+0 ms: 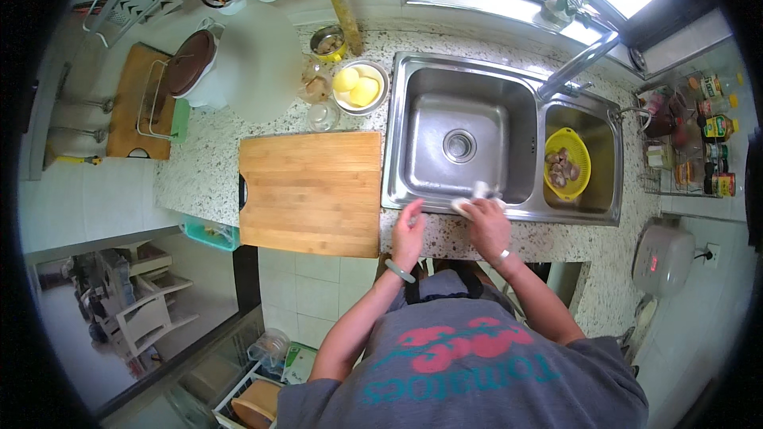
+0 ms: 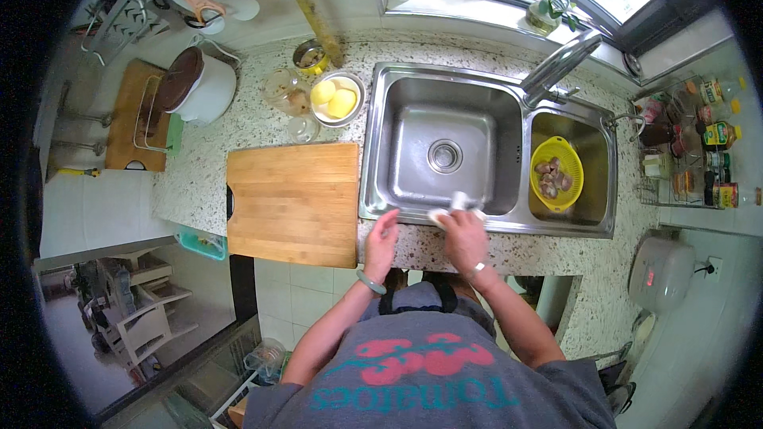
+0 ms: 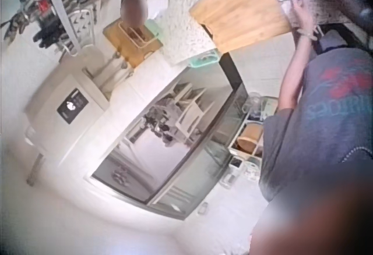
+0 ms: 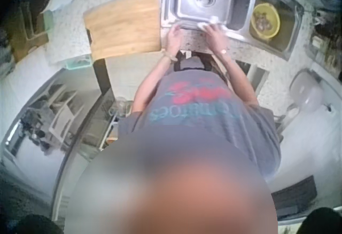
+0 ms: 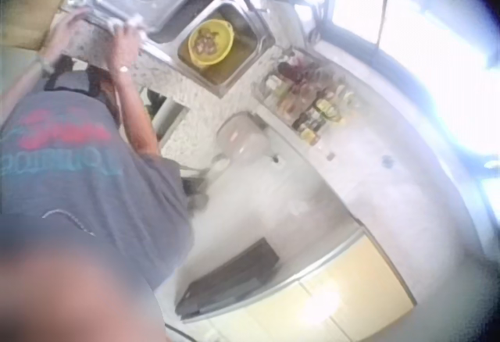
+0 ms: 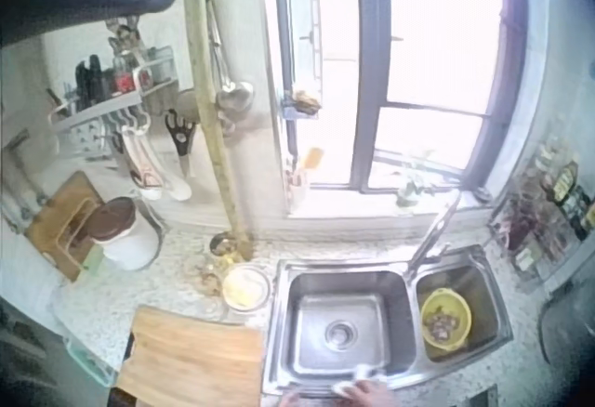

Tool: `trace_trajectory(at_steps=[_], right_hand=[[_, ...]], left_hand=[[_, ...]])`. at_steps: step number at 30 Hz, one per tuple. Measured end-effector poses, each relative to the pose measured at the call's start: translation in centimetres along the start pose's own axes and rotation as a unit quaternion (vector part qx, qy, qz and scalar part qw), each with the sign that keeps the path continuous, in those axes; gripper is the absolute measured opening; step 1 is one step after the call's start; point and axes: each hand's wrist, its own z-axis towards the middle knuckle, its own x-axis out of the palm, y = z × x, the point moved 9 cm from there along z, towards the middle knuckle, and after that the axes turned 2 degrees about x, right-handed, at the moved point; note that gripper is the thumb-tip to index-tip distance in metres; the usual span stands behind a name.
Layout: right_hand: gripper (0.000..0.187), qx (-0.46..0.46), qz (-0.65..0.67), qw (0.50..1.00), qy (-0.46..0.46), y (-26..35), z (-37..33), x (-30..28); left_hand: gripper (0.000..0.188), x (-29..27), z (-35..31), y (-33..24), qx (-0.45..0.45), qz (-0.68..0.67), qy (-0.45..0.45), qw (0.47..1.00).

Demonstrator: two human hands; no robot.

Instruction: The person washes two clear glasses under running water in a kitchen sink, rinsing them thoroughly. They then dry each glass with a cloth and place them on a wooden cutting board next to the sink.

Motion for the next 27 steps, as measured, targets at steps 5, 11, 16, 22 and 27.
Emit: trace_trajectory(at_steps=[5, 11, 16, 22, 27], right_hand=[[0.026, 0.001, -0.090, 0.995, -0.032, 0.9, -2.1, -6.2], [0.018, 0.025, 0.252, 0.968, -0.001, 6.3, 3.8, -4.0], [0.013, 0.029, 0.372, 0.922, 0.101, 16.1, 6.7, 2.0], [0.014, 0.018, 0.341, 0.934, 0.106, 19.4, 7.4, 7.0], [0.021, 0.147, 0.461, 0.864, 0.136, 19.3, 8.2, 9.3]], left_hand=[[0.028, 2.1, -0.4, -1.5, 0.028, -0.018, 0.123, 0.992], [0.032, -1.1, -0.3, -2.5, -0.040, -0.097, 0.119, 0.987], [0.026, -7.2, 0.8, -1.3, -0.004, -0.202, 0.054, 0.978], [0.026, -13.5, 1.7, -1.7, 0.027, -0.118, 0.067, 0.990], [0.024, -15.9, 3.3, -2.1, 0.024, -0.099, 0.069, 0.992]])
